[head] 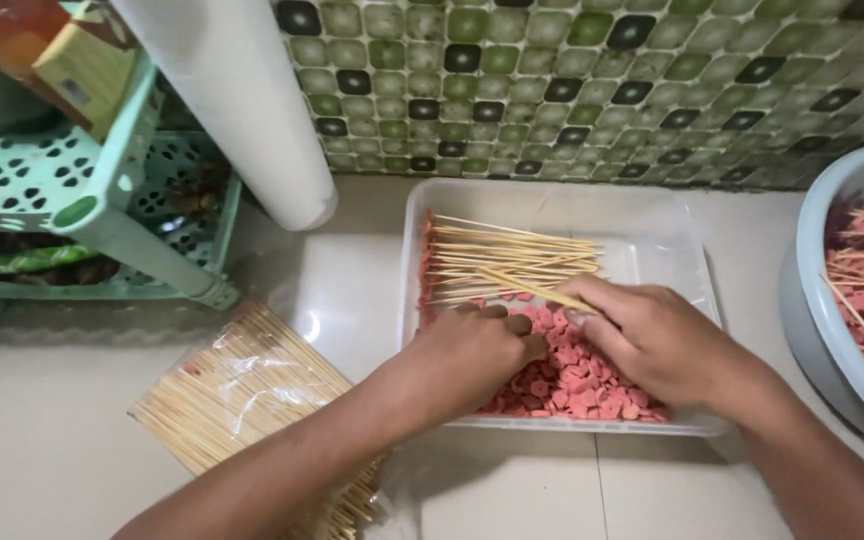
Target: Sorting wooden skewers and handling small pink food pieces in a plastic container.
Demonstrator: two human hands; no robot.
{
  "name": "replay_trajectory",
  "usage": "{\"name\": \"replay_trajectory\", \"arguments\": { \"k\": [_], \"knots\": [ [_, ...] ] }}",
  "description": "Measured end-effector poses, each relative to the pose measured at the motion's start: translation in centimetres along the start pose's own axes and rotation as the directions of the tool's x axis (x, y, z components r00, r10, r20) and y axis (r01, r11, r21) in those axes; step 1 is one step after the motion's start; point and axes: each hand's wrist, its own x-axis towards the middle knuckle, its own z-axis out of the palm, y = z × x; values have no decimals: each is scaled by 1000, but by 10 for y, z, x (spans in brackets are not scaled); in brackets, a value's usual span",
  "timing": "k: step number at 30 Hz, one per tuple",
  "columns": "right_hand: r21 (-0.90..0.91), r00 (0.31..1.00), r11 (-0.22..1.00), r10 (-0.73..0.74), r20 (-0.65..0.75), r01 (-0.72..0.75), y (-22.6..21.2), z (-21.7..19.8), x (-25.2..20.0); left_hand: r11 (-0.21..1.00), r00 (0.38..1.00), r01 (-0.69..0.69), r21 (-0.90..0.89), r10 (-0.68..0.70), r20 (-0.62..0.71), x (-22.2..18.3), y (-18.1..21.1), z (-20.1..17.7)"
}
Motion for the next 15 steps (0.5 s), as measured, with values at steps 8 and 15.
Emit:
{"name": "replay_trajectory", "arguments": {
  "k": [8, 15],
  "knots": [
    [-182, 968, 959, 235, 91, -216, 15, 21, -5, 995, 997, -71, -72, 70, -20, -1, 2, -6],
    [-250, 960, 942, 256, 111, -223, 21, 25, -6, 986, 991, -125, -109, 129, 28, 1, -2, 0]
  ]
}}
